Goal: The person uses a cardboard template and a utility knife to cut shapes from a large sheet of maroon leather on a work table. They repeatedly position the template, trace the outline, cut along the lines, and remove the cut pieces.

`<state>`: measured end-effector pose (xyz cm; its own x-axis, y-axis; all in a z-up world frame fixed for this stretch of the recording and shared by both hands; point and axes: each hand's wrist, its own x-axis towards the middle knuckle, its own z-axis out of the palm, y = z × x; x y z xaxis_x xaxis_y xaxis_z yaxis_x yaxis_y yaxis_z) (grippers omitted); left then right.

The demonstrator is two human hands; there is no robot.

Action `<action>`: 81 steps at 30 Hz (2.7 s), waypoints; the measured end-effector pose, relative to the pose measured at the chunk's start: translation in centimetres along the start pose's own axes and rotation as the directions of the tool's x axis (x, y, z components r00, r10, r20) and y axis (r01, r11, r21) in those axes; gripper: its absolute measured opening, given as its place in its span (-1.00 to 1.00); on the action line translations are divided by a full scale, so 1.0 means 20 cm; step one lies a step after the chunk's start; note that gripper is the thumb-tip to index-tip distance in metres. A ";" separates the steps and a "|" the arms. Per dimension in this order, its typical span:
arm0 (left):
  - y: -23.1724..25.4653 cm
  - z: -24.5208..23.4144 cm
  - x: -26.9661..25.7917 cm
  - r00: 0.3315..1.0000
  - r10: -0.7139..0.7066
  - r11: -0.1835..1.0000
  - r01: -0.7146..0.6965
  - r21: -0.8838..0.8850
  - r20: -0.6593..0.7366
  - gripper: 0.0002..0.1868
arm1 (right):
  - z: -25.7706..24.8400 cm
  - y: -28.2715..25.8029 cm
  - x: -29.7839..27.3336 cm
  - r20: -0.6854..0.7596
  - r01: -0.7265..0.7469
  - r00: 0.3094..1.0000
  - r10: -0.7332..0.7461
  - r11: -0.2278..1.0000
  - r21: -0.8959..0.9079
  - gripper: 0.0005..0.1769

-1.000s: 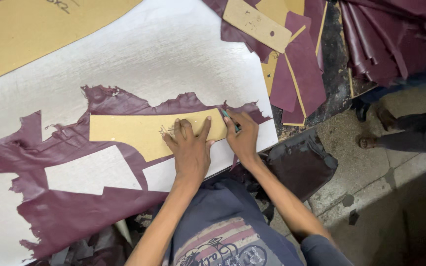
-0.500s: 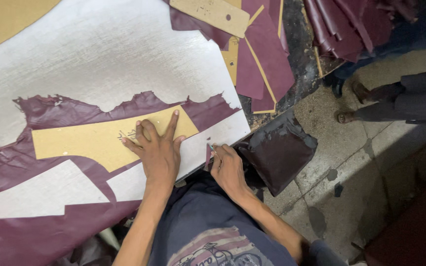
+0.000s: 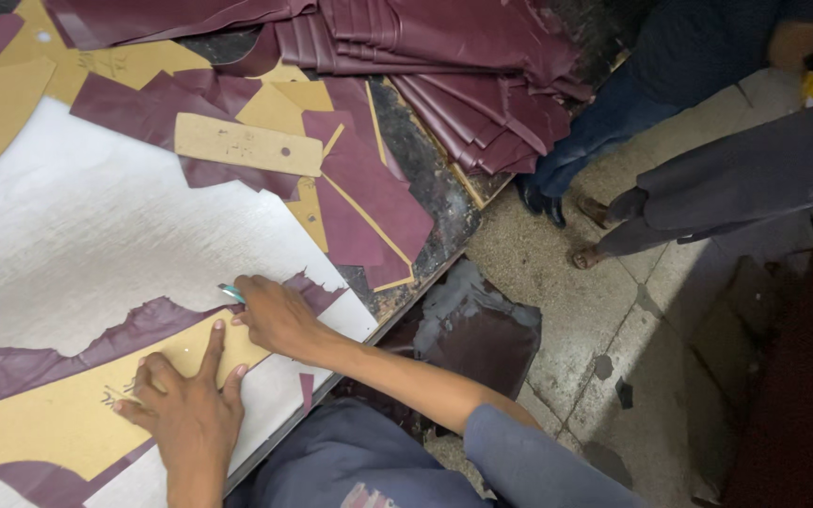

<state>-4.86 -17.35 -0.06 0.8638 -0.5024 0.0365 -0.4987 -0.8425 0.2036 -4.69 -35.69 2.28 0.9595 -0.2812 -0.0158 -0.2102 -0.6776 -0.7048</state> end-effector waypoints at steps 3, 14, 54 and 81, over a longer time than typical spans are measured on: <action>-0.17 0.13 -0.05 0.999 0.023 1.000 -0.023 -0.010 0.024 -0.30 | -0.04 0.00 0.01 0.039 -0.005 0.999 0.006 1.000 -0.026 -0.67; -1.40 0.13 0.08 0.957 0.277 0.920 -0.289 -0.265 -0.079 -0.30 | -0.07 -0.12 -0.36 -0.110 0.094 0.990 -0.083 0.990 0.103 -0.56; -1.30 -0.46 0.53 0.728 0.527 0.842 -0.379 -0.384 0.438 -0.51 | 0.93 -1.00 0.03 0.349 0.632 0.763 -0.544 0.742 -0.223 -0.56; -1.04 -0.29 0.20 0.829 0.546 0.817 -0.559 0.140 0.124 -0.87 | 0.86 -0.90 -0.66 -0.119 -0.034 0.992 0.035 0.999 0.006 -0.80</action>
<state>9.50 -0.65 1.56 0.4349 -0.9003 0.0201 -0.9005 -0.4348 0.0089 -10.31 -8.05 2.92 0.9225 -0.3835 0.0444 -0.2416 -0.6633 -0.7083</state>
